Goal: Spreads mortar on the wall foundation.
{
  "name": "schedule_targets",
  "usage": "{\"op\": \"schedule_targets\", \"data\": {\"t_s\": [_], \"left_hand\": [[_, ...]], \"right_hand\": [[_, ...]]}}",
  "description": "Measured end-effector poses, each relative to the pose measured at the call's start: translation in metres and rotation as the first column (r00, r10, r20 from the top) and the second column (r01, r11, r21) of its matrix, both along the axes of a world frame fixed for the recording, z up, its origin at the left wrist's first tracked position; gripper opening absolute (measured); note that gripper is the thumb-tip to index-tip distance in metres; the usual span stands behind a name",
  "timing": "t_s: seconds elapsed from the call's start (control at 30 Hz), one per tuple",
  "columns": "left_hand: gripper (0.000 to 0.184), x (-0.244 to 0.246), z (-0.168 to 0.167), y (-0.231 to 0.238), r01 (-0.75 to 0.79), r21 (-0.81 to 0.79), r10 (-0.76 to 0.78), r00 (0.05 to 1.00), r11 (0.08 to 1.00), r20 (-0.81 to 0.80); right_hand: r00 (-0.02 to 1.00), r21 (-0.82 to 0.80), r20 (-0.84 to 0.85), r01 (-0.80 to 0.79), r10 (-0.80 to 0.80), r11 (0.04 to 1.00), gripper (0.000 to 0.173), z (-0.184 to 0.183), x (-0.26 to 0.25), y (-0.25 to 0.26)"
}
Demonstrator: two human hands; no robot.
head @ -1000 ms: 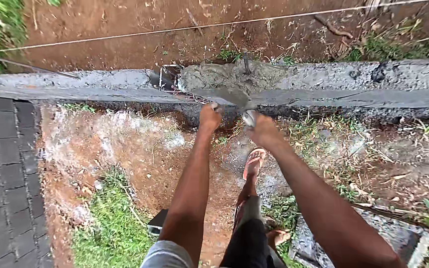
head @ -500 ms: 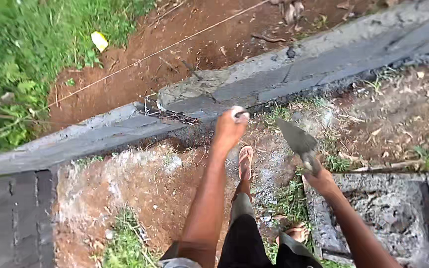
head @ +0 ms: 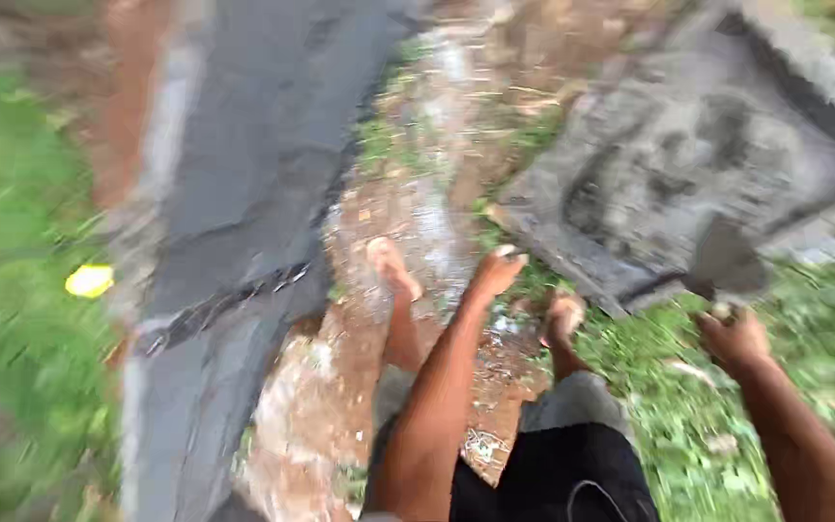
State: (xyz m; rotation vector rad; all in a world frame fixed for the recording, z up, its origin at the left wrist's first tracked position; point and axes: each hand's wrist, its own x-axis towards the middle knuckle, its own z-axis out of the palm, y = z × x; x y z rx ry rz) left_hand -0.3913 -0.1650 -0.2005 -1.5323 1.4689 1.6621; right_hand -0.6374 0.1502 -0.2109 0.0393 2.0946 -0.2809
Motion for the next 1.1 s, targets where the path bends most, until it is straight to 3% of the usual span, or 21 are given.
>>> {"op": "schedule_targets", "data": {"t_s": [0.03,0.1,0.17,0.23,0.33,0.43,0.5,0.6,0.67,0.77,0.83,0.93,1.0,1.1], "left_hand": [[0.049,-0.009,-0.019,0.035,-0.005,0.034,0.004,1.000,0.999,0.021],[0.047,-0.014,-0.054,0.095,0.135,0.041,-0.138,0.986,0.990,0.090],[0.046,-0.001,-0.079,0.141,0.266,0.109,-0.278,0.952,0.958,0.125],[0.045,0.023,-0.095,0.170,0.302,0.219,-0.337,0.930,0.928,0.148],[0.045,0.058,-0.101,0.175,0.261,0.225,-0.308,0.929,0.939,0.205],[0.042,0.089,-0.103,0.151,0.188,0.082,-0.204,0.938,0.979,0.279],[0.040,0.113,-0.108,0.127,0.241,-0.022,-0.221,0.919,0.970,0.327],[0.041,0.138,-0.112,0.118,0.385,-0.034,-0.342,0.853,0.922,0.393],[0.040,0.134,-0.107,0.120,0.381,0.002,-0.348,0.843,0.925,0.411],[0.040,0.111,-0.086,0.129,0.163,0.006,-0.155,0.925,0.987,0.347],[0.040,0.090,-0.076,0.135,0.052,0.015,-0.054,0.958,0.999,0.280],[0.041,0.073,-0.078,0.138,0.005,0.016,-0.009,0.980,1.000,0.196],[0.041,0.074,-0.084,0.141,-0.010,0.025,0.006,0.983,1.000,0.184],[0.043,0.094,-0.094,0.145,0.010,0.023,-0.015,0.976,1.000,0.218]], "right_hand": [[1.000,0.052,-0.005,0.002,-0.002,0.999,0.060,-0.007,-0.006,0.015],[0.999,0.112,-0.045,0.002,0.003,0.994,0.056,-0.030,-0.019,0.037],[0.994,0.092,-0.111,-0.006,0.016,0.996,0.054,-0.059,-0.037,0.045],[0.983,0.069,-0.169,-0.064,0.075,0.996,0.054,-0.085,-0.066,0.033],[0.959,0.114,-0.256,-0.099,0.125,0.989,0.055,-0.122,-0.136,-0.006],[0.939,0.116,-0.343,0.026,0.016,0.993,0.059,-0.162,-0.183,-0.055],[0.941,0.081,-0.339,0.038,-0.009,0.996,0.064,-0.184,-0.157,-0.078],[0.962,0.095,-0.161,-0.209,0.222,0.973,0.068,-0.189,-0.084,-0.069],[0.950,0.042,-0.080,-0.298,0.300,0.954,0.064,-0.179,-0.062,-0.053],[0.971,-0.037,-0.139,-0.199,0.192,0.979,0.045,-0.154,-0.037,-0.010],[0.986,0.056,-0.116,-0.117,0.123,0.992,0.050,-0.134,-0.030,0.029],[0.999,0.177,-0.030,-0.017,0.022,0.984,0.056,-0.123,-0.022,0.068],[0.999,0.185,0.039,-0.026,0.019,0.982,0.058,-0.131,-0.025,0.050],[0.994,0.062,0.098,-0.050,0.043,0.997,0.064,-0.164,-0.037,-0.035]]}}
